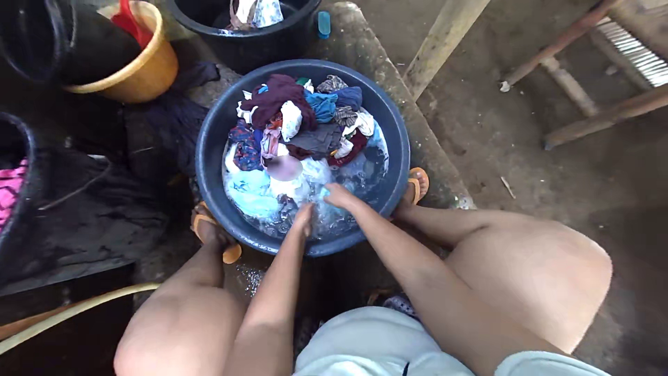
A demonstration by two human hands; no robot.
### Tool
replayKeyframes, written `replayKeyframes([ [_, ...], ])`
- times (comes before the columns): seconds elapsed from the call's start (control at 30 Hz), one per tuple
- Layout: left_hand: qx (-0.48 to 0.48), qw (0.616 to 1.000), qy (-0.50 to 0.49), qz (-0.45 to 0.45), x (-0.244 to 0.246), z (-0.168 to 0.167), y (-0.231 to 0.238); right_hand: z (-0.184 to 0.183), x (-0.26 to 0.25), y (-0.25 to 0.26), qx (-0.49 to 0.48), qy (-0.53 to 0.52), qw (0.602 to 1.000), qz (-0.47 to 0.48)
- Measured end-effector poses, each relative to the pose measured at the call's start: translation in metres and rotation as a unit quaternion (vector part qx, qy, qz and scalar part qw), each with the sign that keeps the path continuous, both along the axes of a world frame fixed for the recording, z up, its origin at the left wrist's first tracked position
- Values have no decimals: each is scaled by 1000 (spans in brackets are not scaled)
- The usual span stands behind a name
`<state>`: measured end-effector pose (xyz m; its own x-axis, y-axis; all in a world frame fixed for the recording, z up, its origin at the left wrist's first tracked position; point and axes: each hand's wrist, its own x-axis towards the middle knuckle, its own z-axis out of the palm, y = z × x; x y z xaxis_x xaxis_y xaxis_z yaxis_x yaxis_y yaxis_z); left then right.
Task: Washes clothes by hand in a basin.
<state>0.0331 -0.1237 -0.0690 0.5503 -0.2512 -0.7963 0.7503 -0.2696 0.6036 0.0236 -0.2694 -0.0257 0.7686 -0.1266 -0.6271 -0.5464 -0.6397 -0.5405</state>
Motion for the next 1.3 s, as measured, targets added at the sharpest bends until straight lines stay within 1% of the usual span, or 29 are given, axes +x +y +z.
replayKeyframes([
  [0.07,-62,996,34,54,-7,8,-7,49,6,3,32,-83,995,37],
  [0.13,-153,980,49,122,-7,21,-11,97,4,6,47,-163,984,46],
  [0.17,-202,966,41,154,-4,28,-9,111,0,12,54,-194,979,32],
  [0.2,-225,958,10,178,-1,35,-10,117,-4,20,55,-222,973,12],
  [0.23,-248,949,-20,194,3,42,-8,115,-9,31,46,-242,969,-4],
  [0.3,-228,952,-103,177,6,57,-2,92,-12,47,25,-243,970,-9],
  [0.33,-189,959,-146,151,10,63,0,74,-9,47,8,-230,973,-8],
  [0.37,-142,967,-163,134,17,67,1,55,-6,41,-5,-212,977,-16],
  [0.43,-48,980,-152,118,32,65,10,16,3,11,14,-173,983,-65],
  [0.47,-12,983,-159,89,39,60,20,-4,7,-7,48,-165,979,-111],
  [0.53,52,979,-197,-15,50,39,42,-35,6,-31,108,-162,960,-203],
  [0.6,144,957,-211,-135,54,16,53,-47,1,-30,84,-149,957,-234],
  [0.63,200,933,-211,-210,53,7,54,-49,-2,-21,50,-124,967,-217],
  [0.67,254,900,-207,-287,49,2,52,-51,-6,-8,7,-90,980,-176],
  [0.73,331,827,-180,-417,36,-5,45,-63,-14,22,-59,-28,997,-50],
  [0.77,350,798,-168,-461,29,-9,43,-68,-18,33,-66,1,998,18],
  [0.83,351,771,-143,-511,21,-10,38,-71,-18,41,-57,58,989,121],
  [0.87,329,774,-143,-522,22,-8,35,-74,-14,37,-42,74,986,142],
  [0.9,288,797,-151,-509,25,-3,32,-75,-10,32,-14,80,988,130],
  [0.93,235,841,-163,-458,30,3,27,-74,-5,26,21,73,994,80],
  [0.97,177,888,-178,-386,35,11,21,-72,0,21,61,53,997,4],
  [1.0,118,924,-188,-311,38,25,14,-75,3,17,93,18,992,-83],
  [1.03,65,947,-196,-245,41,47,7,-80,4,17,119,-18,980,-158],
  [1.1,-33,962,-226,-149,45,99,6,-86,0,22,164,-62,945,-276],
  [1.17,-116,962,-240,-62,54,143,21,-76,-3,35,220,-66,889,-397],
  [1.2,-153,959,-238,-14,60,152,33,-68,-1,43,243,-72,852,-459],
  [1.23,-179,957,-226,35,67,151,44,-56,1,51,269,-83,820,-498],
  [1.27,-184,958,-206,79,72,139,53,-42,4,58,292,-89,802,-514],
  [1.3,-169,964,-171,112,74,120,60,-29,6,65,306,-104,799,-508],
])
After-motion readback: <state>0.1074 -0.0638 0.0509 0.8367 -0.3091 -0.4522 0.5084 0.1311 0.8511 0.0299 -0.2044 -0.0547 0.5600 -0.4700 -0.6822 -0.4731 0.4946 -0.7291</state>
